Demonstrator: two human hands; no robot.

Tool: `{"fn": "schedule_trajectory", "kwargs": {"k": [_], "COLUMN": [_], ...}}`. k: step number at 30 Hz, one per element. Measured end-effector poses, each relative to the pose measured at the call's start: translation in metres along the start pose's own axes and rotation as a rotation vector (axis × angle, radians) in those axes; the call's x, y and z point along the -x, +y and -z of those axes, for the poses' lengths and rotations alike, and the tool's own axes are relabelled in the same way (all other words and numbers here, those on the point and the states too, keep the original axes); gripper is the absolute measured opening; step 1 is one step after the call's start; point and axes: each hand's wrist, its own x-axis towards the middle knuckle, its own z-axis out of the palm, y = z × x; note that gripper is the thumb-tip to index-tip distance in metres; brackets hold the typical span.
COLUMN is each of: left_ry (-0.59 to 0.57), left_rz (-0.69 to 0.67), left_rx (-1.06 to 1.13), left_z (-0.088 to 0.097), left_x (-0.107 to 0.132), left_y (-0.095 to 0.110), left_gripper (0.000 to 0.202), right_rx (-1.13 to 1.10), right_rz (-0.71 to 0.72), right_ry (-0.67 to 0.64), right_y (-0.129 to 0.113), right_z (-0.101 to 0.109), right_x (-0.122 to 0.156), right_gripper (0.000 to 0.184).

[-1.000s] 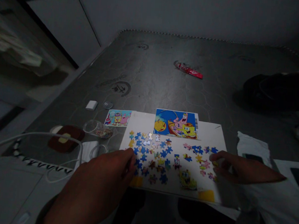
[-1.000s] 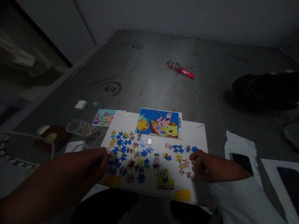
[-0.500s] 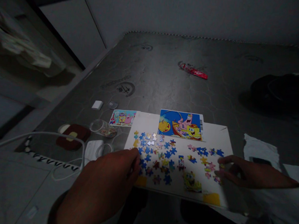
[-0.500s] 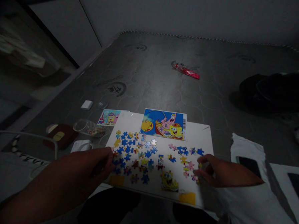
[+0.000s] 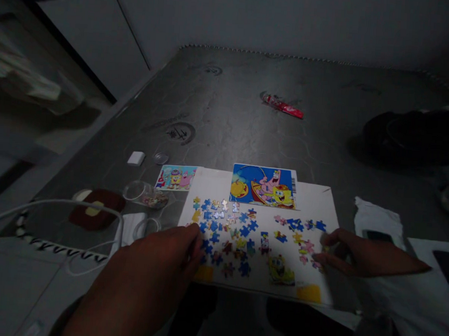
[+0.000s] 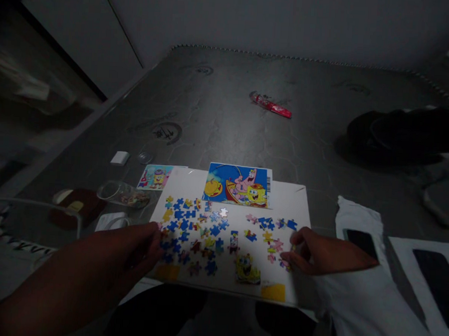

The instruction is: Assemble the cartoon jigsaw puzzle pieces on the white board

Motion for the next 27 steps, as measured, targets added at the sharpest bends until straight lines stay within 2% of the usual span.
{"fn": "schedule_trajectory", "kwargs": {"k": [6,10,21,27], "left_ry": [0.094,0.140,0.160,0.143], "left_rz": [-0.019,-0.038,-0.080,-0.096], "left_rx": [-0.009,-0.062,-0.093,-0.086], "left_z": [-0.015,-0.021,-0.025,-0.019], "left_x": [-0.006,-0.006,-0.007,-0.006], "left_y": [-0.016,-0.016,-0.020,-0.017], "left_gripper": [0.041,0.042,0.044,0.042], "right_rx": [-0.020,0.016,0.036,0.044], "right_rz": [-0.048,-0.037,-0.001,-0.012], "right_ry": [-0.121,-0.157,-0.162,-0.200], "right_y": [-0.006,-0.009,-0.001,0.000], "right_z": [0.013,0.014,0.004,0.007], "right_x": [-0.004,-0.006,-0.009,-0.008], "right_gripper": [0.018,0.022,0.026,0.030]}}
